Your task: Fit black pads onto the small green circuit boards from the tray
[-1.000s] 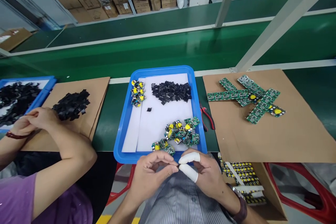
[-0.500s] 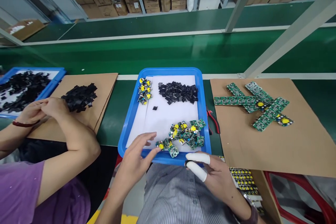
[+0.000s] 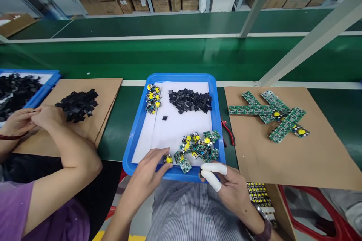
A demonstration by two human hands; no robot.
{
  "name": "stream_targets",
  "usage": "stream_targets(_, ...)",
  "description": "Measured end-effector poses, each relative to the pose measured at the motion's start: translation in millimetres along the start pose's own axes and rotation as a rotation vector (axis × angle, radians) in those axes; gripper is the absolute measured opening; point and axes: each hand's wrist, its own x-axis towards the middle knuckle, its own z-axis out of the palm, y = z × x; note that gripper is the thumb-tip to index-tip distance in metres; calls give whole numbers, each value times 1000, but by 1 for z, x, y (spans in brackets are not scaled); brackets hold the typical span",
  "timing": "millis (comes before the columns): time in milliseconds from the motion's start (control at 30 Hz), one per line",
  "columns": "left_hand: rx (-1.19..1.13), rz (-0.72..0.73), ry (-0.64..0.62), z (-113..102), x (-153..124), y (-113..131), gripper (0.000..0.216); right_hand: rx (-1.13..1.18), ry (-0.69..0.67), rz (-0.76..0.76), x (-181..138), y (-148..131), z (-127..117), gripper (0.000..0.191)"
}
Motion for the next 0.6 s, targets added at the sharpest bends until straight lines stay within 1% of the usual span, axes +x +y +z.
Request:
stream_targets(100, -132, 7, 95, -3, -4, 3, 34, 44, -7, 50, 2, -2, 1, 26)
stream_targets(167, -270, 14, 118, -1, -6, 12, 37, 114, -25, 97, 5, -6, 3, 27)
stream_targets(233, -383, 16, 113, 4, -8, 24, 41, 191, -44, 137, 8, -8, 4, 31)
stream_targets(300, -430, 16, 112, 11, -8, 36, 45, 247, -46, 150, 11, -10, 5, 34)
stream_targets(467, -488, 0, 122, 25, -5, 53, 55, 291, 27, 128, 14, -9, 6, 36)
stream_targets(533, -598, -30, 116, 27, -2, 56, 54, 276, 46, 121, 14, -9, 6, 35)
stream_targets(600, -819, -73, 70, 28, 0, 59, 48, 263, 67, 117, 13, -10, 5, 32)
